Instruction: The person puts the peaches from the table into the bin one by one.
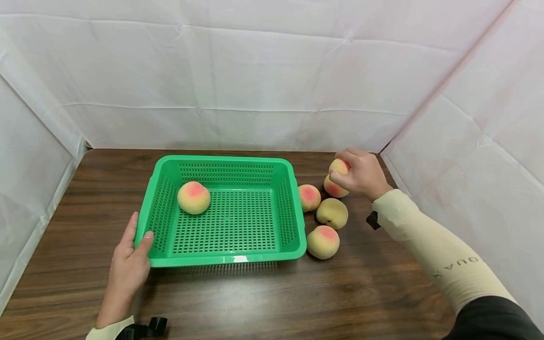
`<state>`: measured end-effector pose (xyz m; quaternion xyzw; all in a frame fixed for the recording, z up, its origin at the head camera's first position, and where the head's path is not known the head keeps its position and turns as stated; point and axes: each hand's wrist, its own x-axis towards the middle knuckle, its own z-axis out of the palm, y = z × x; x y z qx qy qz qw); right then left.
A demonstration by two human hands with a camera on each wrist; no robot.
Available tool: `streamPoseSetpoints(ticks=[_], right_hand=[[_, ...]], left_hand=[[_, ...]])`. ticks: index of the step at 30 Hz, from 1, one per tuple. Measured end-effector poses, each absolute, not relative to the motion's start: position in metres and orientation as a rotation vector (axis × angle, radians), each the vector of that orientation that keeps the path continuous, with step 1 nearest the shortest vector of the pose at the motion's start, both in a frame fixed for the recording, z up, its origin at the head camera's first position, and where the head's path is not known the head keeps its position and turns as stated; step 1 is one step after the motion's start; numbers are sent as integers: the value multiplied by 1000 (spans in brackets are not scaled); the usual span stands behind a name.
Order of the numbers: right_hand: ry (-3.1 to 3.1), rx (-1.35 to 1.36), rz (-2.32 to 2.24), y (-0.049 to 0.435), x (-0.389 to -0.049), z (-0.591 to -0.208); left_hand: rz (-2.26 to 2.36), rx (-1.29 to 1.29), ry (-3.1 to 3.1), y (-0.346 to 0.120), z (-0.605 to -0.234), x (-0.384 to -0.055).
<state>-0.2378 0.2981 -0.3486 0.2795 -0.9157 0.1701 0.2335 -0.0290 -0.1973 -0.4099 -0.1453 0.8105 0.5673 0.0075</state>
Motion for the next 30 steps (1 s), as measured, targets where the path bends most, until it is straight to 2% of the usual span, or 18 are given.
streamPoseSetpoints(ticks=[30], right_hand=[[-2481,936,555,238,-248,-342]], left_hand=[[1768,-457,2530,-197,-410,-30]])
